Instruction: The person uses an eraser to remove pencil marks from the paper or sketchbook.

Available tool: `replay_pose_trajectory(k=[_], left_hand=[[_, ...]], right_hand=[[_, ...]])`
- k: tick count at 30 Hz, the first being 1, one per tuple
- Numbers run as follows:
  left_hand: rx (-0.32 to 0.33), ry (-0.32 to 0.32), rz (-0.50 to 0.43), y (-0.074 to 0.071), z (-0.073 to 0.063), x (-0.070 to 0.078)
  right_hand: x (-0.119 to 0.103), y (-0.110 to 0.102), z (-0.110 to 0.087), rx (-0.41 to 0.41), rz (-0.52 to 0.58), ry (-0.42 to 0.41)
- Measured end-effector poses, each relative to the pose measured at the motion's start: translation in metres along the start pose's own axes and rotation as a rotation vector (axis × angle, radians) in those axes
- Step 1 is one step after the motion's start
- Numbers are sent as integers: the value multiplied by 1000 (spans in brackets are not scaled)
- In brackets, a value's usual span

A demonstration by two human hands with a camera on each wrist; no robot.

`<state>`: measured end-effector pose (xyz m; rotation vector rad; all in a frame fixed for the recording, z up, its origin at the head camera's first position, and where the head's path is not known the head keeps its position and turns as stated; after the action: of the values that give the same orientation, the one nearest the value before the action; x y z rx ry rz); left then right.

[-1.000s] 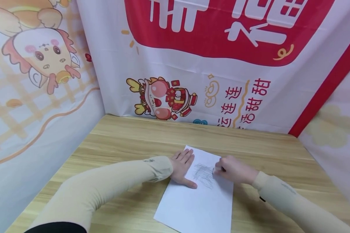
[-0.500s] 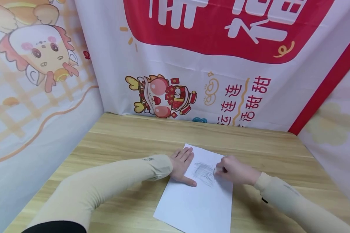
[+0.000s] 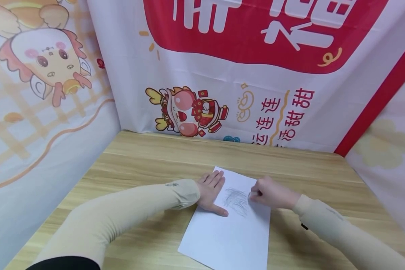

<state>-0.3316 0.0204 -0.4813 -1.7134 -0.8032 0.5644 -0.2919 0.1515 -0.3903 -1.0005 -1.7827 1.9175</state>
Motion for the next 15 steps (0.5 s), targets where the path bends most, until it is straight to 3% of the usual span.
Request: replay_pose_trajectory(k=[3, 10, 15], left_hand=[[3, 2, -3, 1, 1, 1], [14, 3, -14, 1, 2, 2], [13, -4, -15, 0, 1, 0]], right_hand=[[6, 0, 2, 22, -36, 29], [-8, 4, -14, -74, -11, -15], [-8, -2, -3, 29, -37, -52]])
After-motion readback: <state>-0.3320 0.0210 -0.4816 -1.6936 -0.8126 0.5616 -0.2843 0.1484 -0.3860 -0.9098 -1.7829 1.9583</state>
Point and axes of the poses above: each hand's wrist, its own z-axis towards the middle knuckle, its own y-axis out of the palm, x = y × z, the point moved 9 cm from there along z, towards the middle knuckle, and after that the axes turned 7 degrees about -z, right-handed, at the moved point
